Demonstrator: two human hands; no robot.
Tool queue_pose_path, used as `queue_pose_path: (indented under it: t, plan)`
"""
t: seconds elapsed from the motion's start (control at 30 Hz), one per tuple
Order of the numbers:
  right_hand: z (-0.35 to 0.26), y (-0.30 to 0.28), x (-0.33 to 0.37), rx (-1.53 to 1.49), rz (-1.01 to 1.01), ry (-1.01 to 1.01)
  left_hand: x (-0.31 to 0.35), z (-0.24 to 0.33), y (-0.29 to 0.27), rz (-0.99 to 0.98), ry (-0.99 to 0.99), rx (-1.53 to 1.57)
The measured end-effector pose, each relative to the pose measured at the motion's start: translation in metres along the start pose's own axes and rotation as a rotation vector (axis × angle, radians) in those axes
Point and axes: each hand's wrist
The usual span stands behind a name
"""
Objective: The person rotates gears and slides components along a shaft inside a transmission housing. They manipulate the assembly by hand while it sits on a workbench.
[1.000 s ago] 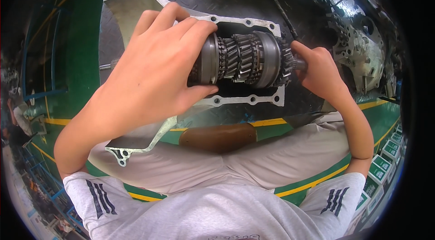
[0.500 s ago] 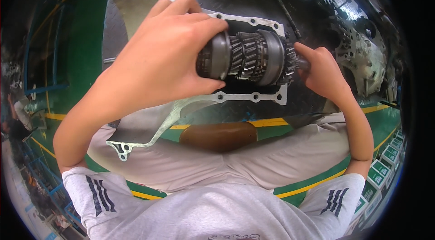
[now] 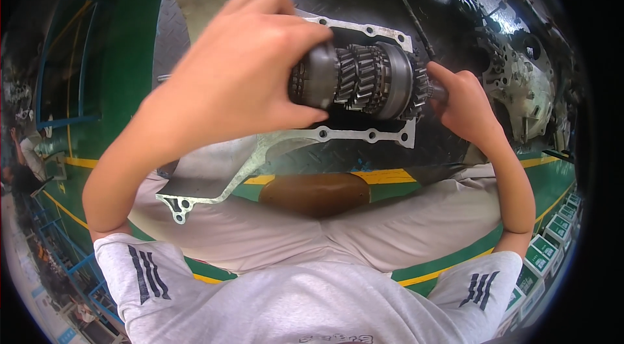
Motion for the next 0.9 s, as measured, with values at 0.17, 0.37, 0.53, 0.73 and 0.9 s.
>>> queue_pose_path:
  t: [0.17,0.37,0.53,0.73,0.9]
  plan:
    - [0.001,-0.001,-0.001,-0.01,-0.011,-0.026,0.006,-0.007,-0.007,-0.054,-0.05,0.011]
    - [0.001,-0.004,-0.001,-0.085,-0.07,0.022,0.005,-0.01,-0.006,-0.074,-0.034,0.018]
    - [0.002,-0.003,-0.005,-0.084,-0.083,-0.027,-0.003,-0.007,-0.003,-0.091,-0.026,0.06]
    - [0.003,-0.004,-0.004,-0.081,-0.075,-0.015,-0.006,-0.006,-0.003,-0.082,-0.023,0.061]
    - [-0.001,-0.004,-0.002,-0.008,-0.031,-0.002,-0.013,0.001,-0.002,-0.121,-0.022,0.051]
Point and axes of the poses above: each hand's wrist, its own x-axis away from the middle knuckle, its own y-axis out of the palm, z = x × y, and after that the axes turned 13 degrees about -z, right-handed
